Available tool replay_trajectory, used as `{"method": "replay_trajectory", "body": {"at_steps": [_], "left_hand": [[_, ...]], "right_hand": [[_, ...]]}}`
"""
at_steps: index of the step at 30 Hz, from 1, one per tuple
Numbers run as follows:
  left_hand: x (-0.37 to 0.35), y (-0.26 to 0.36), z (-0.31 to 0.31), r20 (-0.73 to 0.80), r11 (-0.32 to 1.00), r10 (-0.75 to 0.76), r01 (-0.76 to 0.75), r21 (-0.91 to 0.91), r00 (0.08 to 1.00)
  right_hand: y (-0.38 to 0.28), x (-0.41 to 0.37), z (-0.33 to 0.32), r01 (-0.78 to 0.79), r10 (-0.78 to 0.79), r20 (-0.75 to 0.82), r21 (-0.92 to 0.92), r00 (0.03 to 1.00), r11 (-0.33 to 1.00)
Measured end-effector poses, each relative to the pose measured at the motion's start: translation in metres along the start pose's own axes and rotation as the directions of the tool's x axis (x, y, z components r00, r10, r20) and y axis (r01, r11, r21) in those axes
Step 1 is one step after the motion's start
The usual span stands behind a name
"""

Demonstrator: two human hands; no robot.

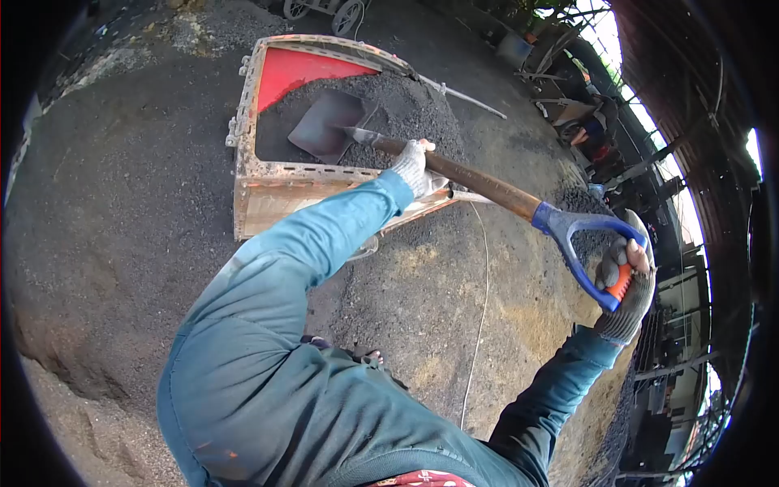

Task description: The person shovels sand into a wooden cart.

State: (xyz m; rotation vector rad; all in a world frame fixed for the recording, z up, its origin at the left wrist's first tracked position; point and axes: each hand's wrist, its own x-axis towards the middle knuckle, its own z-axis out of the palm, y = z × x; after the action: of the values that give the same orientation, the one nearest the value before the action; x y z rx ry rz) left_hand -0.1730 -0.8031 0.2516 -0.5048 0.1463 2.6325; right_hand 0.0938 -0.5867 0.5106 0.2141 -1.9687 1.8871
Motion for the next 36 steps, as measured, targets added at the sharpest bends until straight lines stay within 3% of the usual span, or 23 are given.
{"method": "replay_trajectory", "body": {"at_steps": [3,5,6,7,9,10,11,13,14,15,18,21,22,23,24,25,27,28,29,30,31,33,36], "left_hand": [[-0.011,0.013,0.01,0.132,0.976,0.184,-0.196,0.091,0.974],[0.04,0.027,-0.011,0.05,0.951,0.308,-0.309,0.001,0.95],[0.054,0.031,-0.031,0.01,0.979,0.183,-0.183,0.085,0.983],[0.05,0.042,-0.038,0.08,0.972,0.143,-0.155,0.175,0.986],[0.035,0.04,-0.031,-0.043,0.95,0.155,-0.137,0.279,0.987],[0.022,0.036,-0.026,-0.082,0.983,0.087,-0.073,0.169,0.993],[0.013,0.031,-0.029,-0.044,0.976,0.006,0.004,0.216,0.999],[-0.029,0.001,-0.007,0.005,0.948,0.073,-0.071,0.31,0.997],[-0.036,-0.008,-0.003,0.073,0.949,-0.041,0.016,0.316,0.996],[-0.047,-0.026,0.005,0.135,0.947,-0.029,-0.016,0.32,0.99],[-0.042,-0.075,0.014,0.298,0.906,-0.122,-0.016,0.423,0.947],[-0.029,-0.135,0.011,0.471,0.774,-0.183,-0.169,0.61,0.863],[-0.026,-0.158,0.007,0.443,0.774,-0.188,-0.145,0.616,0.876],[-0.023,-0.178,-0.003,0.414,0.771,-0.196,-0.121,0.626,0.889],[-0.015,-0.192,-0.017,0.366,0.73,-0.18,-0.125,0.672,0.913],[-0.005,-0.211,-0.032,0.321,0.684,-0.175,-0.119,0.719,0.931],[0.054,-0.227,-0.096,0.012,0.725,-0.135,0.09,0.683,0.991],[0.082,-0.216,-0.118,-0.166,0.732,-0.224,0.278,0.622,0.96],[0.113,-0.211,-0.145,-0.253,0.722,-0.183,0.304,0.622,0.95],[0.121,-0.224,-0.153,-0.21,0.712,-0.168,0.266,0.65,0.963],[0.113,-0.215,-0.143,-0.288,0.738,-0.176,0.32,0.594,0.941],[0.109,-0.232,-0.138,-0.198,0.718,-0.167,0.257,0.647,0.966],[0.074,-0.272,-0.106,-0.111,0.719,-0.29,0.293,0.631,0.95]], "right_hand": [[0.01,-0.005,-0.011,0.007,-0.007,0.0,0.11,1.0,0.994],[0.035,-0.007,0.018,-0.11,0.113,-0.107,0.035,0.988,0.993],[0.052,-0.008,0.037,-0.191,0.184,-0.133,-0.043,0.974,0.981],[0.06,-0.018,0.038,-0.134,0.138,-0.14,0.04,0.981,0.99],[0.067,-0.031,0.032,-0.1,0.107,-0.134,0.057,0.985,0.993],[0.063,-0.045,0.026,-0.089,0.099,-0.143,0.076,0.985,0.993],[0.057,-0.052,0.018,-0.059,0.072,-0.15,0.089,0.986,0.994],[0.064,-0.076,-0.031,0.029,-0.009,-0.159,0.123,0.987,0.992],[0.075,-0.094,-0.055,0.055,-0.013,-0.236,0.169,0.972,0.984],[0.09,-0.114,-0.084,0.035,0.024,-0.297,0.193,0.955,0.981],[0.145,-0.19,-0.137,-0.113,0.228,-0.486,0.254,0.844,0.96],[0.233,-0.266,-0.176,-0.39,0.512,-0.661,0.339,0.549,0.856],[0.256,-0.283,-0.178,-0.412,0.581,-0.651,0.415,0.487,0.811],[0.276,-0.298,-0.183,-0.41,0.689,-0.631,0.557,0.357,0.722],[0.295,-0.314,-0.189,-0.472,0.712,-0.635,0.549,0.301,0.689],[0.311,-0.332,-0.195,-0.482,0.751,-0.595,0.588,0.286,0.649],[0.353,-0.362,-0.212,-0.505,0.776,-0.564,0.6,0.283,0.62],[0.332,-0.334,-0.195,-0.573,0.769,-0.577,0.544,0.275,0.613],[0.372,-0.352,-0.199,-0.665,0.695,-0.654,0.38,0.299,0.643],[0.361,-0.343,-0.203,-0.585,0.763,-0.616,0.551,0.197,0.596],[0.385,-0.345,-0.204,-0.619,0.779,-0.592,0.537,0.207,0.573],[0.407,-0.343,-0.229,-0.654,0.804,-0.578,0.555,0.14,0.514],[0.436,-0.346,-0.272,-0.832,0.671,-0.726,0.275,0.148,0.482]]}}
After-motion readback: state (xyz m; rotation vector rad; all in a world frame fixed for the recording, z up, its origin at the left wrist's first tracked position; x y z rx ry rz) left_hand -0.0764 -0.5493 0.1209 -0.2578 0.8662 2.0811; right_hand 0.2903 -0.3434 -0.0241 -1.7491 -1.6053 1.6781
